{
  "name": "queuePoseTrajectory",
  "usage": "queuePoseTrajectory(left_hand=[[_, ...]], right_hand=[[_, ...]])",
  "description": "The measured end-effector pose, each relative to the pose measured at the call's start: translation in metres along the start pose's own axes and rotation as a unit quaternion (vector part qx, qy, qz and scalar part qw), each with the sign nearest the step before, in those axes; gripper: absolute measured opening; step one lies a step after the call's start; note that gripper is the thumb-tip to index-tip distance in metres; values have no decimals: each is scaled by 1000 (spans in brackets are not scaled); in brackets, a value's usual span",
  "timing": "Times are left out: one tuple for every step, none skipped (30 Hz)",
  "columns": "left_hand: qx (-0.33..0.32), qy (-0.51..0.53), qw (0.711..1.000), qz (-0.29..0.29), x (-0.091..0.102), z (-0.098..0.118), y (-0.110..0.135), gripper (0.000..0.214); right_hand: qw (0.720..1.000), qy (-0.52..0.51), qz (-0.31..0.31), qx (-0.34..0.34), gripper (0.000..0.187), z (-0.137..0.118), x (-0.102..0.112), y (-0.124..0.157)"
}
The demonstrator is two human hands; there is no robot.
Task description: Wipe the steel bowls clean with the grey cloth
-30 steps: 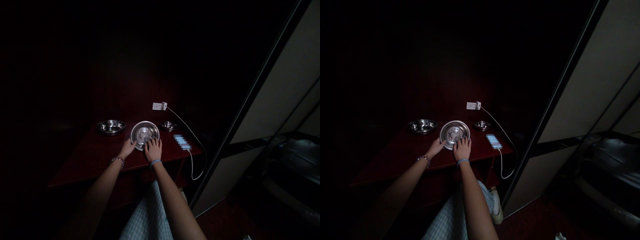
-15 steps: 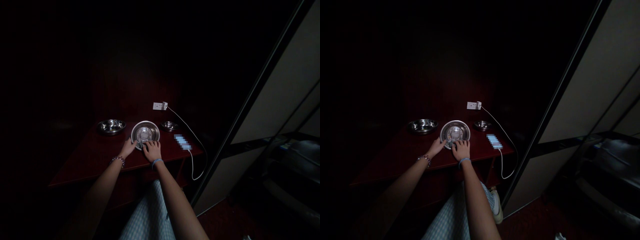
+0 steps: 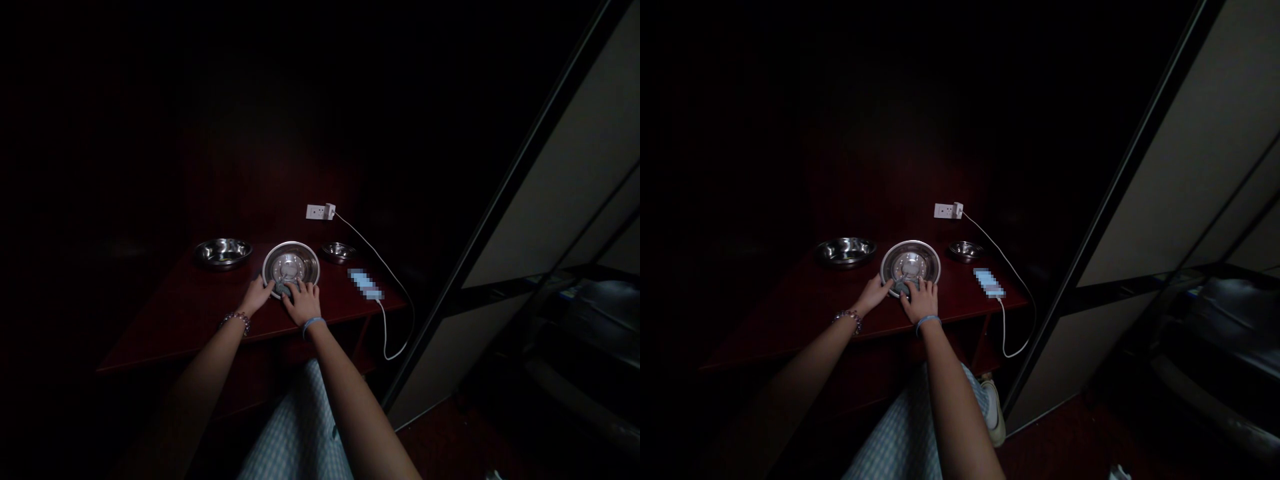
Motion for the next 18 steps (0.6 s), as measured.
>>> queuePoseTrajectory(left_hand=[[-1, -3, 1000, 0, 0, 0, 0, 30], [-2, -5, 1000, 0, 0, 1, 0, 30], [-3, -6, 1000, -1, 0, 1, 0, 30], [-3, -8, 1000, -4, 0, 1, 0, 30], [-2, -9, 1000, -6, 0, 1, 0, 30], [0, -12, 1000, -9, 0, 0, 0, 30], [1, -16, 1000, -9, 0, 0, 0, 30], [2, -19, 1000, -7, 0, -1, 0, 30], [1, -22, 1000, -4, 0, -1, 0, 30], [0, -22, 1000, -3, 0, -1, 0, 30], [0, -21, 1000, -3, 0, -1, 0, 30], [0, -20, 1000, -3, 0, -1, 0, 30], [0, -19, 1000, -1, 0, -1, 0, 29], [0, -17, 1000, 1, 1, 0, 0, 28], [-1, -15, 1000, 3, 1, 0, 0, 27], [-1, -13, 1000, 4, 1, 1, 0, 27], [0, -13, 1000, 5, 1, 1, 0, 27], [0, -14, 1000, 5, 1, 1, 1, 27]], right_hand=[[1000, 3, 4, -2, 43, 0, 0, 0], [1000, 4, 8, -4, 43, -1, 1, 0], [1000, 4, 9, -6, 43, -1, 1, 0], [1000, 4, 9, -7, 42, -1, 2, 0], [1000, 2, 9, -7, 42, -2, 2, 0], [1000, 0, 8, -5, 42, -2, 2, 0], [1000, -2, 6, -4, 42, -2, 3, 1], [1000, -3, 5, -2, 42, -2, 3, 1], [1000, -4, 5, 1, 41, -3, 3, 1], [1000, -5, 5, 4, 41, -3, 4, 1], [1000, -6, 6, 7, 41, -3, 4, 1], [1000, -7, 6, 10, 41, -4, 5, 1], [1000, -9, 6, 13, 41, -4, 5, 1], [1000, -11, 5, 17, 41, -4, 6, 1], [1000, -14, 5, 19, 40, -5, 6, 1], [1000, -16, 4, 21, 40, -5, 6, 2], [1000, -17, 5, 22, 40, -5, 7, 2], [1000, -16, 6, 21, 40, -5, 7, 2]])
Point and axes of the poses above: each hand's wrist, its own y-axis away from the middle knuckle, its own x-axis out of the back of the hand, z = x × y, the point moved 3 cm from there along -y, towards the middle knuckle, and after that the axes turned 10 degrees about -y, right-handed, at the moved point
